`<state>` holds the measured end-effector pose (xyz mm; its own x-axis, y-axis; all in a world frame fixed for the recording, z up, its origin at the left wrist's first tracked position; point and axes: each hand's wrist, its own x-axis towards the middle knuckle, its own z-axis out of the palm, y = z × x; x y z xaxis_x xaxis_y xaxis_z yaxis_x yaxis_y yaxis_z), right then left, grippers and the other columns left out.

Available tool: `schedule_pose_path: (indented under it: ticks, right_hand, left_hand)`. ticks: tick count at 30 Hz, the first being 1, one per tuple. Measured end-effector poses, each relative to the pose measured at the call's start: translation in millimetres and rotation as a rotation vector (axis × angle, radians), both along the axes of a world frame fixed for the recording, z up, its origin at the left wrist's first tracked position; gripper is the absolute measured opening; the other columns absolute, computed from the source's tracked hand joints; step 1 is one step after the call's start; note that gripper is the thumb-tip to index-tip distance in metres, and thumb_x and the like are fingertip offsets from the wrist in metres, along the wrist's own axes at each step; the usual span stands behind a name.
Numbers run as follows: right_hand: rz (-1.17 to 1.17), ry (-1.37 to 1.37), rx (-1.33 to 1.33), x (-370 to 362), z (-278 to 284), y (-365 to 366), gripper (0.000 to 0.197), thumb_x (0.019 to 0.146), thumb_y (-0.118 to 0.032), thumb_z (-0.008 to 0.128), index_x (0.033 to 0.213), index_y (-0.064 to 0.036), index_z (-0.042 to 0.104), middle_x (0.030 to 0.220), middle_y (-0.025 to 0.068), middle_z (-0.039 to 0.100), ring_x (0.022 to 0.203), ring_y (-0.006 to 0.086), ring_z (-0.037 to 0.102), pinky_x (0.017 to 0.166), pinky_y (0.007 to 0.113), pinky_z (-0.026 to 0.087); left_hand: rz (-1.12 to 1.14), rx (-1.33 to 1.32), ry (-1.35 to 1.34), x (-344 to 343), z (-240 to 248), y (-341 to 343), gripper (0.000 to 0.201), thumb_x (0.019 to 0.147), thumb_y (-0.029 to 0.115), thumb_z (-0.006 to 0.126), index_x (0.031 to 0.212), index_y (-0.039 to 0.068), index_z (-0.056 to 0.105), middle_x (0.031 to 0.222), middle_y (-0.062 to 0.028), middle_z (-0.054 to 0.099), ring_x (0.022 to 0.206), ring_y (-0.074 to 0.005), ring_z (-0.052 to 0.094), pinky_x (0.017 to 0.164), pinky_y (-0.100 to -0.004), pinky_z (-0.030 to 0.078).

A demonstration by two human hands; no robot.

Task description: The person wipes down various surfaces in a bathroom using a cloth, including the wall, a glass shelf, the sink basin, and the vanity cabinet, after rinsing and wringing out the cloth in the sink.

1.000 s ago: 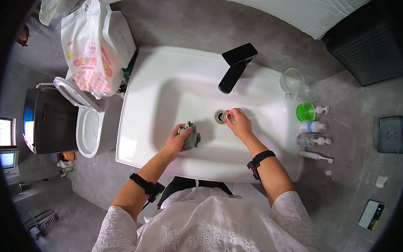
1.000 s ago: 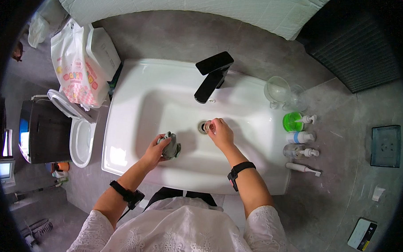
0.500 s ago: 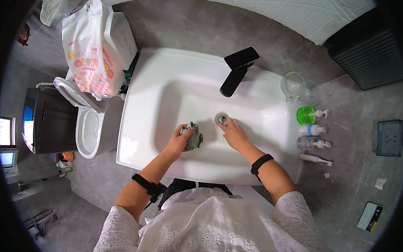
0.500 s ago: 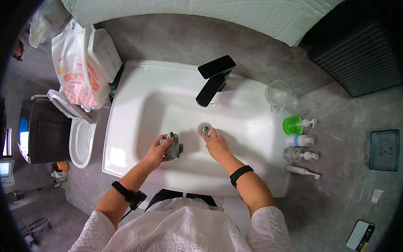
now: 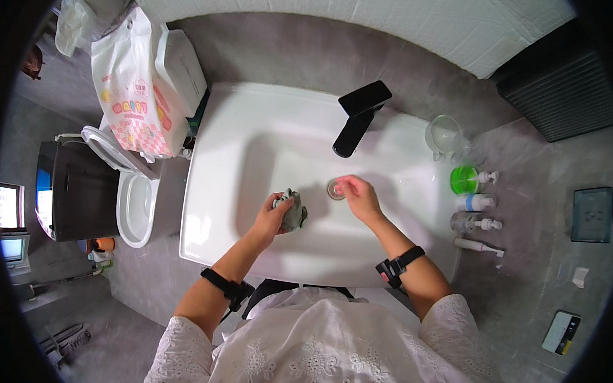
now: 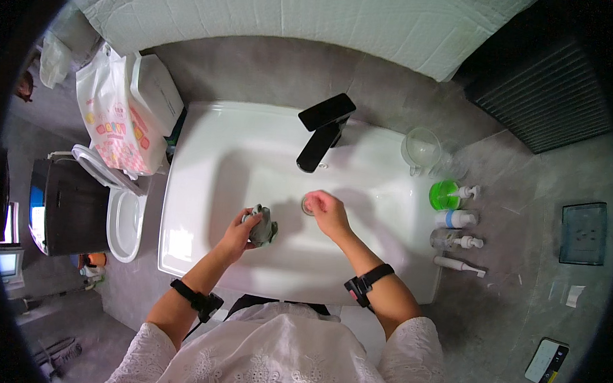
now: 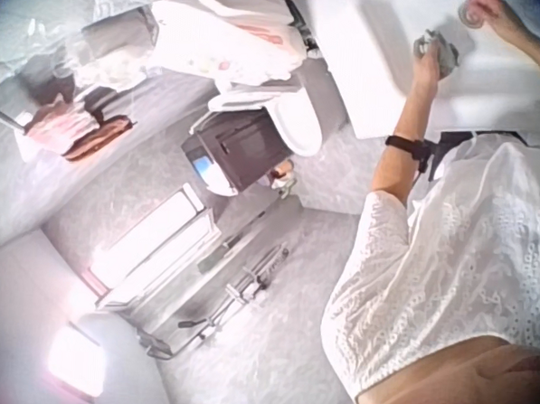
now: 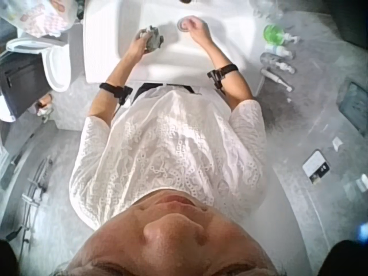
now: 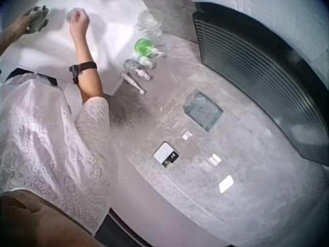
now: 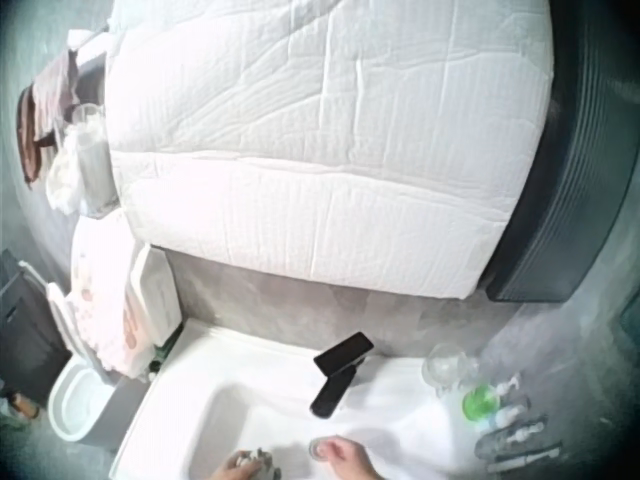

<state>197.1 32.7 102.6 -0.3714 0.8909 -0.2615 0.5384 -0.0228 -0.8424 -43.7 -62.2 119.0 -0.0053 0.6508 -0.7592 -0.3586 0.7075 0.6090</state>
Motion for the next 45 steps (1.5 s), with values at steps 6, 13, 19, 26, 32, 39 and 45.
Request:
schedule_pose_path:
  ticks: [6, 13, 19, 26, 32, 39, 45]
  right_hand:
    - [-0.270, 0.921, -0.352, -30.4, 108.0, 29.1, 0.032, 0.104, -0.024, 0.046, 0.125, -0.0018, 0.056, 0.126, 0.0142, 0.062, 0.119, 0.0257, 0.059, 0.103, 0.039, 0.045]
    - [-0.176, 1.343, -0.431, -42.1, 136.3, 50.4, 0.041, 0.101, -0.013, 0.041, 0.140, 0.0000, 0.043, 0.150, 0.0190, 0.044, 0.142, 0.0285, 0.039, 0.118, 0.040, 0.033]
    - [0.060, 0.811, -0.316, -8.0, 121.9, 45.2, 0.037, 0.104, -0.024, 0.047, 0.130, 0.0011, 0.056, 0.122, 0.0134, 0.067, 0.113, 0.0219, 0.064, 0.103, 0.036, 0.046]
    - [0.271, -0.258, 0.166, 1.0, -47.7, -3.0, 0.050, 0.093, -0.031, 0.064, 0.138, -0.0120, 0.053, 0.141, 0.0200, 0.051, 0.133, 0.0317, 0.049, 0.109, 0.041, 0.040]
    - [0.345, -0.494, 0.561, -92.3, -80.3, -14.3, 0.082, 0.089, -0.043, 0.064, 0.155, -0.0137, 0.025, 0.162, 0.0185, 0.015, 0.151, 0.0378, 0.011, 0.121, 0.048, 0.015]
    - [0.917, -0.273, 0.658, -66.6, -86.4, -15.3, 0.078, 0.088, -0.045, 0.063, 0.152, -0.0108, 0.035, 0.163, 0.0076, 0.021, 0.152, 0.0270, 0.015, 0.123, 0.044, 0.012]
    - [0.772, -0.579, 0.611, -65.2, -65.6, 8.9, 0.075, 0.091, -0.046, 0.059, 0.154, -0.0145, 0.032, 0.161, 0.0070, 0.027, 0.148, 0.0270, 0.021, 0.120, 0.046, 0.018]
  left_hand:
    - [0.016, 0.090, -0.058, -0.8, 19.5, 13.6, 0.035, 0.094, 0.034, 0.064, 0.123, 0.018, 0.052, 0.108, -0.0047, 0.064, 0.092, -0.0169, 0.066, 0.077, -0.0378, 0.058]
    - [-0.005, 0.155, -0.057, 6.6, 34.5, 36.1, 0.037, 0.094, 0.035, 0.065, 0.123, 0.019, 0.051, 0.111, -0.0053, 0.063, 0.094, -0.0185, 0.066, 0.077, -0.0388, 0.058]
    - [0.077, 0.137, 0.003, -8.1, 25.2, 29.2, 0.039, 0.092, 0.037, 0.066, 0.124, 0.019, 0.052, 0.113, -0.0062, 0.063, 0.098, -0.0198, 0.065, 0.078, -0.0401, 0.058]
    - [0.160, 0.050, 0.086, -28.0, 8.8, 3.5, 0.041, 0.092, 0.037, 0.066, 0.126, 0.019, 0.052, 0.116, -0.0059, 0.061, 0.099, -0.0188, 0.065, 0.078, -0.0385, 0.058]
    - [0.207, 0.045, 0.051, -32.7, 5.3, -15.8, 0.041, 0.094, 0.037, 0.065, 0.127, 0.018, 0.050, 0.116, -0.0050, 0.061, 0.101, -0.0177, 0.064, 0.079, -0.0375, 0.057]
    - [0.205, 0.067, 0.039, -38.2, -1.2, -18.8, 0.043, 0.094, 0.038, 0.064, 0.129, 0.017, 0.050, 0.115, -0.0048, 0.061, 0.101, -0.0164, 0.063, 0.080, -0.0368, 0.056]
    - [0.166, 0.085, 0.030, -31.6, 6.3, -15.8, 0.042, 0.093, 0.038, 0.065, 0.128, 0.018, 0.051, 0.116, -0.0050, 0.061, 0.102, -0.0161, 0.062, 0.082, -0.0372, 0.056]
